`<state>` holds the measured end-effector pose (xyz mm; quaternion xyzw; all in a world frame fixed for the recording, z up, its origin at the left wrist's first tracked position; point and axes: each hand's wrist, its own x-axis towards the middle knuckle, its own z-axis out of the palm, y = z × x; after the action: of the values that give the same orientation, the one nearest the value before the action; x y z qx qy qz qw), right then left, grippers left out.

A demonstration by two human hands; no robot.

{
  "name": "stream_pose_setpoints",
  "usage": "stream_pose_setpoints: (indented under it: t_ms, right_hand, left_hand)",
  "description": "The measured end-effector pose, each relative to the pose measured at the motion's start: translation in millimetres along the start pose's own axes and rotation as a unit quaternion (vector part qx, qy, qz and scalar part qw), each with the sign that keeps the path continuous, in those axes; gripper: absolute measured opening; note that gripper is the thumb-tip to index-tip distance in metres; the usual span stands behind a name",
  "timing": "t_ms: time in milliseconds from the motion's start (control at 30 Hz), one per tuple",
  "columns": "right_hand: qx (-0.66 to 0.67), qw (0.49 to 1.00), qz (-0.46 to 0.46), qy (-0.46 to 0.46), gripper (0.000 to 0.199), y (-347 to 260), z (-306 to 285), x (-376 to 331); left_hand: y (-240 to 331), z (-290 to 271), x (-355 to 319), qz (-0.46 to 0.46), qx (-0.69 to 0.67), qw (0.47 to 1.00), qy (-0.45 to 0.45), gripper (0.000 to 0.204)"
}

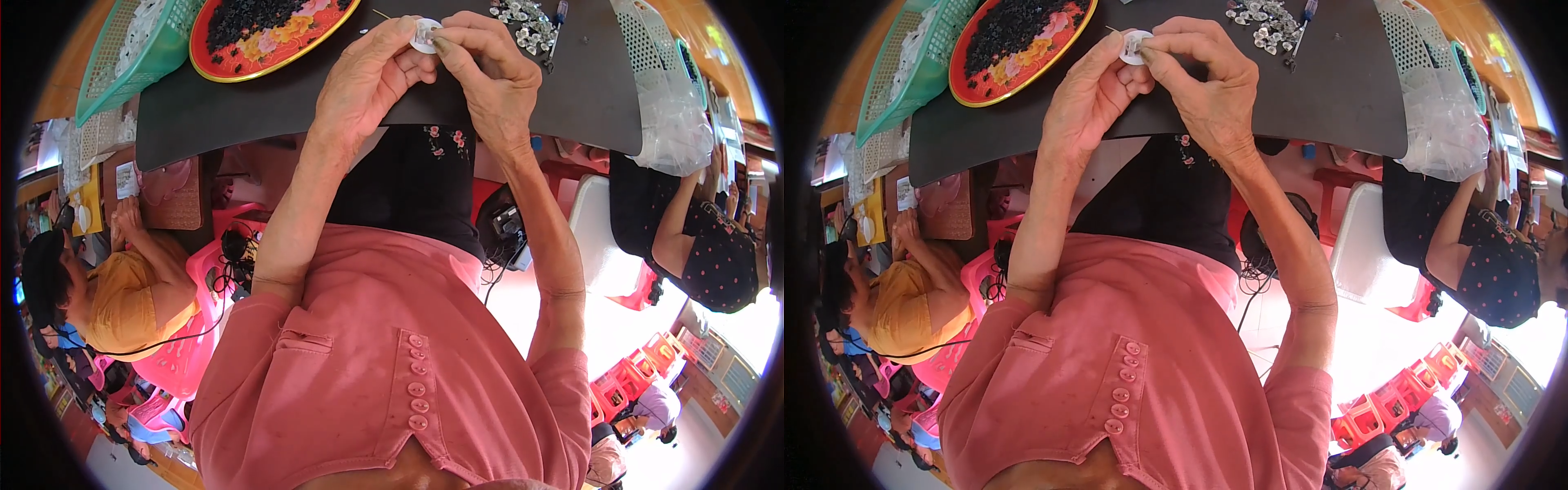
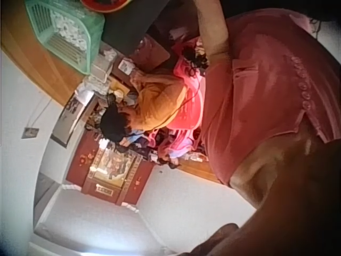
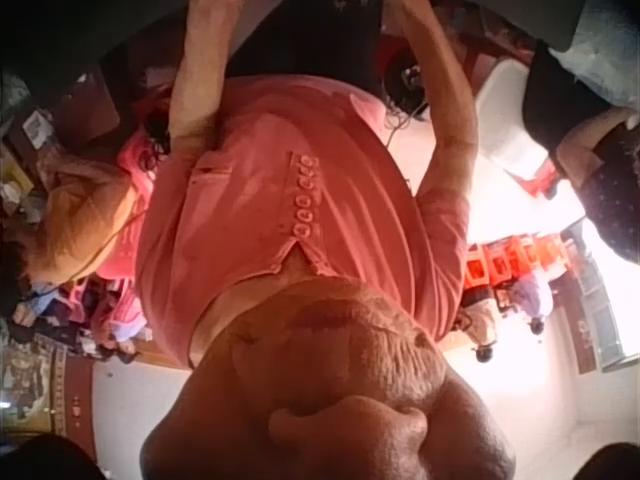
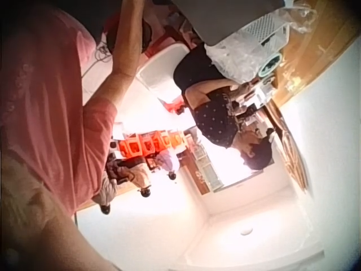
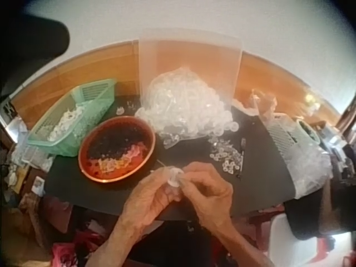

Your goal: The person assembles small plastic and metal components by inserting tiny metal parts and beads into a plastic housing, using a pick to manipulate the small parts from a tray and container.

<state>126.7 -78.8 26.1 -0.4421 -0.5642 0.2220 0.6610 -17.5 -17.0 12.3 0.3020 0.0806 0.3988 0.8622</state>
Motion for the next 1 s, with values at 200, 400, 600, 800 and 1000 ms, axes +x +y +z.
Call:
stream_pose_setpoints:
  t_ms: [200,400,600,800,1000]
  right_hand:
    - [0.085,0.995,0.047,0.018,0.01,-2.8,2.6,-1.2]
    - [0.066,0.996,-0.014,0.051,0.01,2.8,5.4,-0.3]
    - [0.008,0.998,-0.03,0.063,0.012,3.8,6.6,-0.8]
    - [-0.023,0.997,-0.021,0.069,0.011,0.4,10.5,-1.1]
    - [-0.005,0.998,-0.013,0.068,0.011,1.1,8.0,-0.6]
  left_hand:
    - [-2.6,3.1,-1.5,0.012,0.032,0.999,0.01,0.024]
    - [-2.9,3.6,-1.5,0.018,0.052,0.998,0.029,0.026]
    - [-4.4,8.3,-2.5,0.032,0.056,0.997,0.046,0.025]
    - [-5.9,8.1,-2.3,0.049,0.061,0.996,0.049,0.024]
    - [-8.3,11.7,-3.3,0.063,0.065,0.994,0.066,0.023]
